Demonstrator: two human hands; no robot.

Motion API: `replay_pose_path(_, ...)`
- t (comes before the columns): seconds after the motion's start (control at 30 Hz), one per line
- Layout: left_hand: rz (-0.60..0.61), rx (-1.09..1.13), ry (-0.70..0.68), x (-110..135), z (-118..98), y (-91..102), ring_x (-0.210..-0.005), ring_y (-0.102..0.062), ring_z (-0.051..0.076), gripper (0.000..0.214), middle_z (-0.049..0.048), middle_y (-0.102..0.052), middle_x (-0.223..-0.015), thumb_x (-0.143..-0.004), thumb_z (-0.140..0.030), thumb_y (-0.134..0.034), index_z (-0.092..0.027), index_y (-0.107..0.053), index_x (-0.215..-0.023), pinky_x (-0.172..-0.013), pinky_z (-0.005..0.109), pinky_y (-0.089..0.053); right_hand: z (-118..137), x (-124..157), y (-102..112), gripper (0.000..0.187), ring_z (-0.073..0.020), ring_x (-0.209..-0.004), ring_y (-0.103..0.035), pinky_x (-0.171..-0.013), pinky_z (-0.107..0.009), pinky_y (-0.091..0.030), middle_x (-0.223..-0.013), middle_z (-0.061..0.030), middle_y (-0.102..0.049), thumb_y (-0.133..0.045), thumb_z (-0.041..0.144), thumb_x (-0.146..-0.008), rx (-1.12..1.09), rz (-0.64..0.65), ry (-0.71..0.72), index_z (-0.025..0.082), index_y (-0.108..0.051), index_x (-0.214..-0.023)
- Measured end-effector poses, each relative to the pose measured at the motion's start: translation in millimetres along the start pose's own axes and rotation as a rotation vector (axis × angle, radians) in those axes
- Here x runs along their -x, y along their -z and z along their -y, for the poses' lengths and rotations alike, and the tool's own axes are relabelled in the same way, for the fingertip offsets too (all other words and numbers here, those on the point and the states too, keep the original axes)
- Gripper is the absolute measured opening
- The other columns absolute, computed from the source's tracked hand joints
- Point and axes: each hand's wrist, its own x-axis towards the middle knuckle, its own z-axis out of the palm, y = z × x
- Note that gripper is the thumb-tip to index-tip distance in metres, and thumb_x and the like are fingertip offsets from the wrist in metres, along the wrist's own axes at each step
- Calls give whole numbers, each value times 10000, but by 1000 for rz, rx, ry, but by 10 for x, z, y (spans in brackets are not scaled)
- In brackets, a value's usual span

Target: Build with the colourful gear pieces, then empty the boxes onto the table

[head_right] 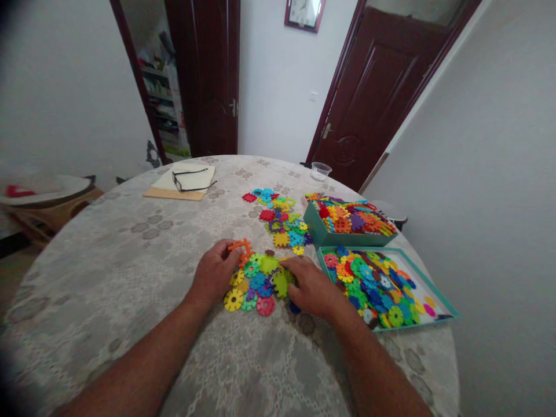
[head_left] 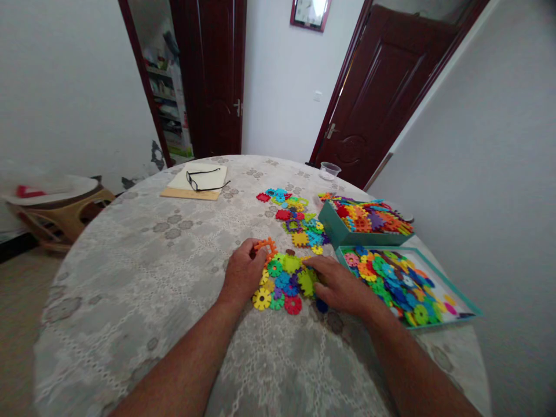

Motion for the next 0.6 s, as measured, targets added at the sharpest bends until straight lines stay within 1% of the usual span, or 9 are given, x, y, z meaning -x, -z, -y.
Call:
replay_pose_path(0.13,11,-28,-14,-2,11,-1,-805,-641,193,230,8,-714,-857,-921,-370,-551,-211,-708,-975,-737,291,-431,-77,-4,-146,539,-281,-1343,-556,-1184,-454,-410,-1430,-154,-627,-573,183,-870,-8,-89,13,141,-612,-1406)
replay_pose_path(0.23,12,-46,-11,0,15,-2,-794,-640,190,230,2,-709,-843,-928,-378,-550,-216,-705,-976,-725,291,-433,-51,-13,-213,477,-295,-1374,-524,-1196,-475,-393,-1449,-167,-603,-587,267,-928,8,-131,34,142,-612,-1388)
replay_pose_path(0.33,11,-63,-20,8,5,-5,-795,-641,189,229,3,-712,-846,-927,-379,-556,-213,-705,-977,-728,293,-438,55,-15,-196,425,-299,-1324,-548,-1151,-453,-433,-1413,-166,-608,-623,343,-947,17,-131,21,157,-638,-1329)
replay_pose_path(0.4,11,-61,-19,14,-3,-8,-795,-643,189,232,3,-715,-850,-926,-381,-559,-211,-706,-982,-729,293,-441,137,-15,-167,389,-302,-1273,-569,-1116,-446,-451,-1350,-163,-629,-646,368,-945,20,-116,8,166,-663,-1277)
replay_pose_path(0.5,18,-50,-16,20,-10,-12,-786,-643,188,235,5,-715,-842,-928,-384,-555,-207,-703,-971,-716,291,-440,228,-22,-149,338,-291,-1197,-600,-1071,-434,-459,-1233,-146,-671,-651,344,-949,-10,-79,-1,173,-682,-1239)
replay_pose_path(0.6,25,-49,-33,25,-8,-15,-777,-638,184,230,1,-711,-834,-929,-381,-553,-208,-701,-964,-710,288,-437,266,-42,-166,359,-258,-1118,-628,-993,-379,-475,-1209,-117,-691,-673,271,-916,-105,-53,-23,192,-668,-1266)
